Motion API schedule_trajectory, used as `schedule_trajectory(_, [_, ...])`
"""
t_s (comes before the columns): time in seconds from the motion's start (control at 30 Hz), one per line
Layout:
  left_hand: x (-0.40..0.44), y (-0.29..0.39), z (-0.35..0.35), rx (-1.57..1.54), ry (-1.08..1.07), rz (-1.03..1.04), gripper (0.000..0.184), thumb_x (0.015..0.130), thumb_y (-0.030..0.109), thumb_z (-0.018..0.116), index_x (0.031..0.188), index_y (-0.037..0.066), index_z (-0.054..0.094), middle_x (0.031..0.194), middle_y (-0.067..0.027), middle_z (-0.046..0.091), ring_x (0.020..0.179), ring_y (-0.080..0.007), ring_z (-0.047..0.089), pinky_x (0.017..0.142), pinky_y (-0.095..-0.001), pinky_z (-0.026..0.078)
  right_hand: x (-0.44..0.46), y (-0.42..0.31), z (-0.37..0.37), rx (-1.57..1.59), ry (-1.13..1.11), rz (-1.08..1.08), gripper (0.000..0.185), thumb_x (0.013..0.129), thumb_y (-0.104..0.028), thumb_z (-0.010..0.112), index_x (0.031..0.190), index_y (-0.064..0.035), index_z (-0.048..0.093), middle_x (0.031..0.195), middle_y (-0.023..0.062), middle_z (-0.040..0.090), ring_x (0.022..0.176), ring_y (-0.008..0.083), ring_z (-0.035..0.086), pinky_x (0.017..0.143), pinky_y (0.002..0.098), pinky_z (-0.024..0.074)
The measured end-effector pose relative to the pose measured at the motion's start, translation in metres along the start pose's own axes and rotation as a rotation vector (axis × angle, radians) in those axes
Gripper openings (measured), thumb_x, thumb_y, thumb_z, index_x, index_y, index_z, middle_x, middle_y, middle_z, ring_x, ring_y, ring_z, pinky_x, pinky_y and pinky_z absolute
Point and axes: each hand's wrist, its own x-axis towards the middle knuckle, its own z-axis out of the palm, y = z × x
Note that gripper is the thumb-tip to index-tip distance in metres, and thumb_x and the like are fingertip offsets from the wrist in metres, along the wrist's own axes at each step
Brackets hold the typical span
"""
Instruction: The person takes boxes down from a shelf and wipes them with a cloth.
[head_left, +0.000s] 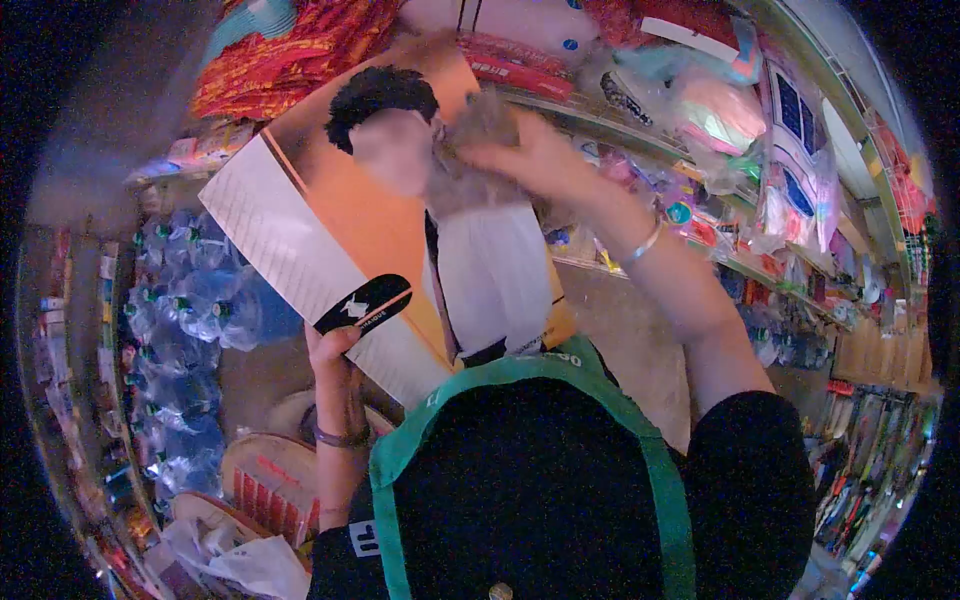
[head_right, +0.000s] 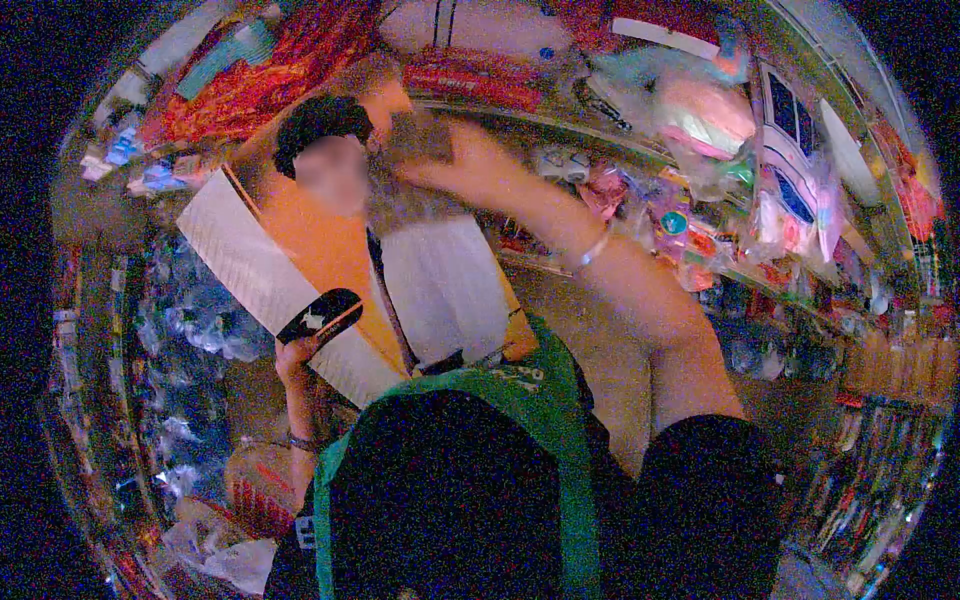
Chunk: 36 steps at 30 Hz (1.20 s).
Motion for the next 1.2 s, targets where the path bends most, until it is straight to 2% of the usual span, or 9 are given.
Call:
schedule_trajectory(0.1, [0.001, -0.009, 0.013, -0.024, 0.015, 0.036, 0.066, 0.045, 0.01, 0.056, 0.109, -0.002, 0.045, 0.096, -0.0105, 0.056, 0.085, -0.0242, 0.056, 0.08, -0.0335, 0.044, -0.057, 0.069, 0.007, -0.009, 0.036, 0.039, 0.048, 0.073, -0.027, 0.061, 0.112, -0.0016, 0.048, 0.11, 0.0107, 0.054, 0.103, 0.0214, 0.05, 0.091, 0.0321, 0.0359])
schedule_trajectory(0.27, [0.008, 0.003, 0.011, 0.078, -0.06, 0.045, 0.068, 0.044, 0.009, 0.056, 0.11, -0.002, 0.044, 0.097, -0.0094, 0.055, 0.089, -0.023, 0.055, 0.08, -0.0323, 0.043, -0.039, 0.002, -0.012, -0.057, 0.033, 0.123, 0.044, 0.076, -0.028, 0.057, 0.107, 0.0021, 0.049, 0.095, 0.0072, 0.057, 0.089, 0.0156, 0.053, 0.079, 0.0287, 0.0412])
schedule_trajectory(0.33, [-0.001, 0.014, 0.019, 0.053, -0.042, 0.051, 0.069, 0.044, 0.008, 0.055, 0.111, -0.002, 0.043, 0.097, -0.0089, 0.055, 0.091, -0.0226, 0.053, 0.081, -0.0319, 0.042, -0.007, -0.016, -0.021, 0.005, 0.211, 0.084, 0.041, 0.078, -0.031, 0.056, 0.102, 0.0015, 0.052, 0.09, 0.006, 0.058, 0.083, 0.0143, 0.053, 0.075, 0.0286, 0.0426])
schedule_trajectory(0.43, [-0.003, 0.017, 0.023, -0.012, -0.126, 0.101, 0.069, 0.044, 0.009, 0.055, 0.111, -0.002, 0.043, 0.097, -0.0092, 0.055, 0.09, -0.0228, 0.054, 0.081, -0.0319, 0.042, 0.009, -0.008, -0.026, 0.207, 0.158, 0.135, 0.041, 0.078, -0.031, 0.056, 0.103, 0.0008, 0.051, 0.092, 0.0061, 0.057, 0.083, 0.0136, 0.052, 0.075, 0.0281, 0.0427])
schedule_trajectory(0.63, [-0.002, 0.008, 0.015, 0.007, -0.099, 0.067, 0.066, 0.044, 0.011, 0.056, 0.108, -0.002, 0.045, 0.096, -0.0096, 0.055, 0.089, -0.0229, 0.054, 0.081, -0.0318, 0.043, -0.078, 0.042, 0.006, 0.065, 0.027, 0.11, 0.048, 0.073, -0.023, 0.061, 0.113, -0.0025, 0.046, 0.105, 0.0092, 0.054, 0.1, 0.0217, 0.05, 0.09, 0.0339, 0.0359])
schedule_trajectory(0.93, [0.0, -0.008, 0.002, -0.014, -0.032, 0.068, 0.062, 0.043, 0.008, 0.054, 0.104, -0.003, 0.048, 0.093, -0.0113, 0.057, 0.084, -0.0238, 0.056, 0.074, -0.0313, 0.045, 0.019, -0.004, -0.029, 0.113, 0.173, 0.081, 0.045, 0.077, -0.032, 0.057, 0.107, 0.0012, 0.049, 0.099, 0.0069, 0.056, 0.091, 0.0131, 0.051, 0.08, 0.029, 0.0408])
schedule_trajectory(1.03, [0.002, -0.012, -0.007, -0.059, -0.05, 0.025, 0.061, 0.044, 0.008, 0.053, 0.104, -0.003, 0.048, 0.093, -0.0126, 0.057, 0.085, -0.0245, 0.056, 0.076, -0.0327, 0.045, -0.024, 0.005, -0.003, 0.017, 0.019, 0.257, 0.051, 0.073, -0.032, 0.061, 0.108, 0.0016, 0.048, 0.099, 0.0077, 0.056, 0.091, 0.0143, 0.051, 0.081, 0.0299, 0.0407])
schedule_trajectory(1.1, [0.0, -0.011, -0.004, -0.144, -0.014, 0.027, 0.061, 0.045, 0.009, 0.052, 0.104, -0.003, 0.047, 0.094, -0.0131, 0.056, 0.086, -0.0251, 0.056, 0.079, -0.0337, 0.045, -0.068, 0.063, 0.027, -0.008, 0.017, 0.111, 0.057, 0.068, -0.03, 0.065, 0.111, 0.0018, 0.045, 0.101, 0.0097, 0.055, 0.093, 0.0165, 0.052, 0.083, 0.0305, 0.0405])
schedule_trajectory(1.2, [-0.001, -0.015, -0.009, -0.121, 0.046, -0.027, 0.061, 0.046, 0.01, 0.051, 0.105, -0.003, 0.046, 0.095, -0.0136, 0.056, 0.086, -0.0258, 0.055, 0.081, -0.0349, 0.044, -0.118, 0.056, 0.029, 0.088, -0.2, 0.386, 0.061, 0.065, -0.026, 0.067, 0.114, 0.0018, 0.043, 0.104, 0.0129, 0.054, 0.095, 0.0194, 0.052, 0.084, 0.0312, 0.0399])
